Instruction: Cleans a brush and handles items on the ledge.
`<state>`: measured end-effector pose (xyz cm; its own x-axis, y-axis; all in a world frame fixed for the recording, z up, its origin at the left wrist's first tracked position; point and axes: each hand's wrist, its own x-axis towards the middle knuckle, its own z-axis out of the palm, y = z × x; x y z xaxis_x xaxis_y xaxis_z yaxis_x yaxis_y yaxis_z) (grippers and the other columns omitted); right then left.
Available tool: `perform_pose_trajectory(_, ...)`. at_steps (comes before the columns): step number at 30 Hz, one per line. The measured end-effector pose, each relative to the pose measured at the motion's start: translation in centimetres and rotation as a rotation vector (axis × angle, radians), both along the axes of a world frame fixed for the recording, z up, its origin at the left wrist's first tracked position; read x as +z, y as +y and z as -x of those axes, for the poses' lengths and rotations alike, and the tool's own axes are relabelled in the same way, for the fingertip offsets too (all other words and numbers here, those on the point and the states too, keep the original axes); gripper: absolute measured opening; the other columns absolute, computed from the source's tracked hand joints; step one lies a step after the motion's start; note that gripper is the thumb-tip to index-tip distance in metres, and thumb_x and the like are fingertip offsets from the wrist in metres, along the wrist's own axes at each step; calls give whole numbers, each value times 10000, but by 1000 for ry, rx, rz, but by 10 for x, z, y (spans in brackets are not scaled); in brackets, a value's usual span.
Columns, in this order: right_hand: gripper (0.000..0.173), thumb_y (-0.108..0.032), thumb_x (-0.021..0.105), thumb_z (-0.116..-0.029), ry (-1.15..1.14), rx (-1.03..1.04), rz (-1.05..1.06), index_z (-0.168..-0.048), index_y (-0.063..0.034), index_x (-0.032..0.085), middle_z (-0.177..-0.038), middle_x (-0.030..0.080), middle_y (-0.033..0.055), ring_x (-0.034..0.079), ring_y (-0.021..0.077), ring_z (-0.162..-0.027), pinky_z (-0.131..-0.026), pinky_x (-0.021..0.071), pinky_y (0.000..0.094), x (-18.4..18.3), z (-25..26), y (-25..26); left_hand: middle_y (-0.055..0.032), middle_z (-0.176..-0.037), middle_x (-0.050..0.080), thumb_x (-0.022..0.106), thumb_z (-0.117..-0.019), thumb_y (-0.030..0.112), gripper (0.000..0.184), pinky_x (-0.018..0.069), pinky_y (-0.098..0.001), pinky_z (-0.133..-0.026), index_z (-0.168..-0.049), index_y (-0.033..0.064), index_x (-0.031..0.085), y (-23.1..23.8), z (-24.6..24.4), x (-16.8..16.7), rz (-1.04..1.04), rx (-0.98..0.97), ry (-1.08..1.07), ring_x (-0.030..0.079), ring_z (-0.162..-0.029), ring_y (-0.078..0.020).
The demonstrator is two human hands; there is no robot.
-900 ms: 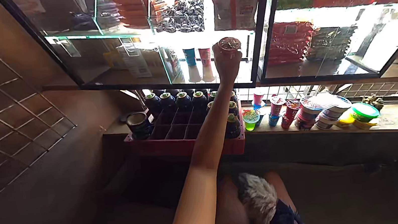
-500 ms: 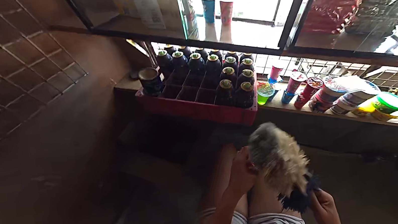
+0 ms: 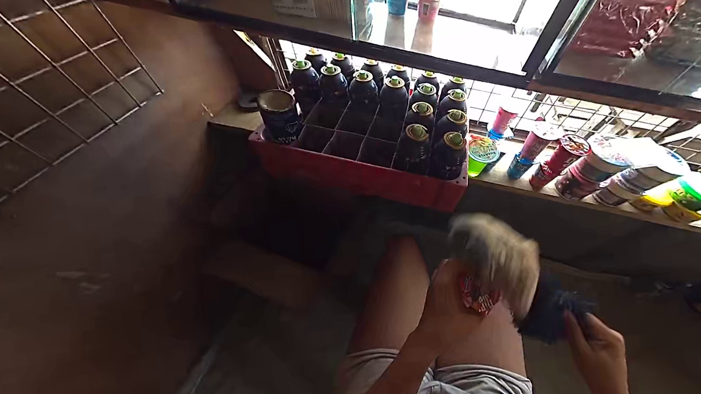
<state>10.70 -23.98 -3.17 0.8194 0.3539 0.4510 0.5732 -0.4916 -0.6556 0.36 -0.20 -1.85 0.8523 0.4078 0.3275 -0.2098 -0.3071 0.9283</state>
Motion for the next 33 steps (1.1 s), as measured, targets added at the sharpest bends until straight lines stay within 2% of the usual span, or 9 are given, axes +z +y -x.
perform_pose_trajectory(2,348,-252,652,-933,-63,-182,96,-851,76,735,-689,699,167,683,233,-608,-590,526,486,6,-6,-4,-140,-1181,676,833,-681,33,656,525,-305,-1011,-1278,-52,575,1,-6,12,42,-73,-47,654,-1120,-165)
perform_pose_trajectory(6,205,-131,622,-959,196,177,-400,-821,-233,734,-759,705,-230,625,-142,-713,-675,535,101,16,6,-3,-178,-1157,692,815,-736,135,596,513,-453,-989,-1260,-59,607,9,-6,12,-40,27,39,658,-1107,-273)
perform_pose_trajectory(10,249,-191,632,-950,55,105,-144,-783,-21,704,-647,653,-90,598,-99,-617,-598,524,126,7,1,3,-144,-1185,685,831,-699,2,671,503,-241,-1005,-1291,-136,546,2,5,14,210,-50,-62,644,-1114,-84)
perform_pose_trajectory(14,397,-320,641,-968,127,-144,326,-904,56,751,-755,705,253,695,450,-713,-671,480,704,10,-9,-8,-69,-1221,655,823,-731,18,640,483,-239,-1068,-1280,-46,502,3,4,37,214,-217,-400,604,-1195,-61)
perform_pose_trajectory(16,342,-289,676,-939,288,35,328,-885,38,759,-735,716,172,702,320,-697,-680,527,597,13,-8,-15,-83,-1223,660,826,-742,62,630,444,-286,-1125,-1279,-25,508,4,4,36,145,-153,-412,603,-1216,-96)
perform_pose_trajectory(19,158,-31,594,-915,499,218,-110,-795,-60,692,-664,671,-155,621,-101,-629,-637,550,143,7,-11,-15,-111,-1197,690,832,-723,169,630,317,-386,-1226,-1255,-17,551,10,1,21,-50,12,-297,614,-1226,-144)
perform_pose_trajectory(22,298,-37,523,-987,577,101,-310,-760,-149,680,-629,660,-196,600,-110,-582,-590,529,126,-5,-18,-3,-101,-1181,676,817,-750,172,598,312,-388,-1224,-1252,18,532,12,2,14,-43,-7,-294,609,-1212,-137)
perform_pose_trajectory(26,233,-165,665,-930,590,221,57,-800,20,720,-668,679,-28,630,-16,-631,-651,548,254,-4,-27,-5,-97,-1175,686,797,-791,212,549,264,-452,-1255,-1246,42,541,15,-2,9,-101,30,-261,617,-1225,-155)
perform_pose_trajectory(33,222,-123,579,-994,652,105,-158,-804,-68,679,-670,663,-155,619,-100,-636,-649,548,145,-32,-55,-9,-107,-1186,672,794,-768,233,581,262,-435,-1250,-1249,26,543,21,-29,3,-171,-17,-178,609,-1225,-151)
